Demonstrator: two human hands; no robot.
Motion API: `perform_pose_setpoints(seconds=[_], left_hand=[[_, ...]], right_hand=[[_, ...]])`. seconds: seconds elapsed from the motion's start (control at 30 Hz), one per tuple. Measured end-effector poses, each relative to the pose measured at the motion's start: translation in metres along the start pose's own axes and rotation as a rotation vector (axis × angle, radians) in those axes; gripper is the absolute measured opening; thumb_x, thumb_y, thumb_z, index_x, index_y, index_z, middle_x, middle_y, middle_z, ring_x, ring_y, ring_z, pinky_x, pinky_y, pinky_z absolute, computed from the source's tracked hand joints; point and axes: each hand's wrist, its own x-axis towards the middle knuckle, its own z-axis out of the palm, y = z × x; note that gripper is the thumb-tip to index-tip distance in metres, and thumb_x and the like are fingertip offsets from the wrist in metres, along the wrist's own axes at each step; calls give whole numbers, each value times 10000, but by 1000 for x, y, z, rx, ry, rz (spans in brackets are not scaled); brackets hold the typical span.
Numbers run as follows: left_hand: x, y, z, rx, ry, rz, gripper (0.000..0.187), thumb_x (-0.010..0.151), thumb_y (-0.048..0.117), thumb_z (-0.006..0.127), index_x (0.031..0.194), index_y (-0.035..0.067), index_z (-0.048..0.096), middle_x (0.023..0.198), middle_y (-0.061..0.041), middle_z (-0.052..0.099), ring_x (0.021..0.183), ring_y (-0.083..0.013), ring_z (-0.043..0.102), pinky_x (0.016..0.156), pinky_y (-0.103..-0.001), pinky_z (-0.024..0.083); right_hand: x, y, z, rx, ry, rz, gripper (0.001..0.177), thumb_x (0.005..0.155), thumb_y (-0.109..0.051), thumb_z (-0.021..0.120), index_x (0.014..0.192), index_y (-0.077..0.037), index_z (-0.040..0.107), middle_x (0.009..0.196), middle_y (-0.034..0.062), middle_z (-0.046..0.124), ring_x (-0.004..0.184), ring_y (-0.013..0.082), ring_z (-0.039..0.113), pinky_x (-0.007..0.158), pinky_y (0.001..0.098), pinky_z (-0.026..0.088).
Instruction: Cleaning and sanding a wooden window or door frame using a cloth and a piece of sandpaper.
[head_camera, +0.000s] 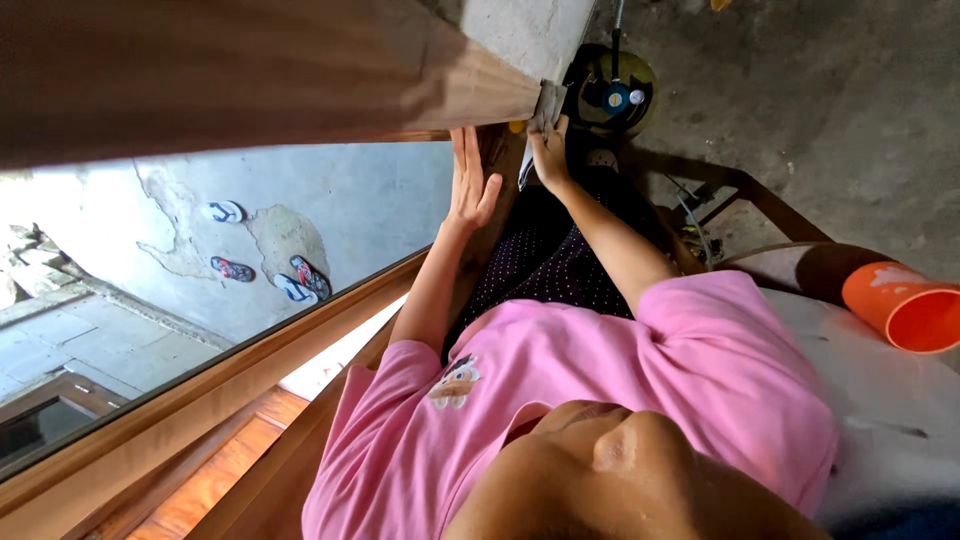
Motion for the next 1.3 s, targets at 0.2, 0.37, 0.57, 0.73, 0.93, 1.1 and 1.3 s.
perform_pose_setpoints(seconds=[0.2,0.37,0.57,0.73,0.93,1.1,1.3], left_hand=[[21,42,-36,52,87,142,826,1100,444,430,1645,-64,74,1713,-307,-65,1633,-466,-26,1359,-533,54],[42,66,-50,116,155,239,835,1084,500,402,1654,-41,117,1735,-267,-14,1651,-435,-10,1344,-527,45],[63,86,-63,92,220,353,868,1081,575,377,1654,-34,142,1732,-268,-26,1637,-411,-35,1331,-515,10],[69,96,-68,115,259,353,875,1054,597,320,1654,-18,155,1741,-232,13,1661,-365,-4,1331,-500,-13],[55,97,-70,-11,373,240,850,1075,590,283,1676,9,126,1764,-211,20,1630,-333,12,1342,-486,-1],[46,88,-75,36,431,199,848,1082,619,273,1679,34,132,1771,-173,48,1636,-306,35,1352,-481,5],[45,89,-83,112,532,189,834,1081,607,258,1682,46,117,1775,-140,23,1631,-282,-6,1351,-470,-25]], right_hand=[[-10,-109,-15,172,84,-261,406,1135,-227,464,1407,61,553,1503,211,320,1409,353,393,1255,402,268],[15,-202,-27,-74,189,-550,578,1087,-191,493,1584,65,345,1591,204,252,1438,365,286,1271,447,198],[61,-294,-42,-14,303,-837,604,1086,-281,590,1589,-16,387,1634,196,49,1492,312,255,1236,423,213],[68,-275,-51,-145,325,-873,660,1052,-284,652,1561,29,371,1604,247,34,1504,366,244,1235,476,195],[54,-166,-53,-342,217,-823,660,1059,-225,664,1586,47,375,1597,266,28,1483,386,231,1277,509,189],[81,-244,-65,-357,408,-1075,683,1054,-229,605,1621,-35,278,1648,248,-30,1534,399,94,1263,518,114],[93,-397,-108,-675,728,-1560,769,1016,-354,562,1639,-148,161,1606,175,177,1421,359,111,1141,505,113]])
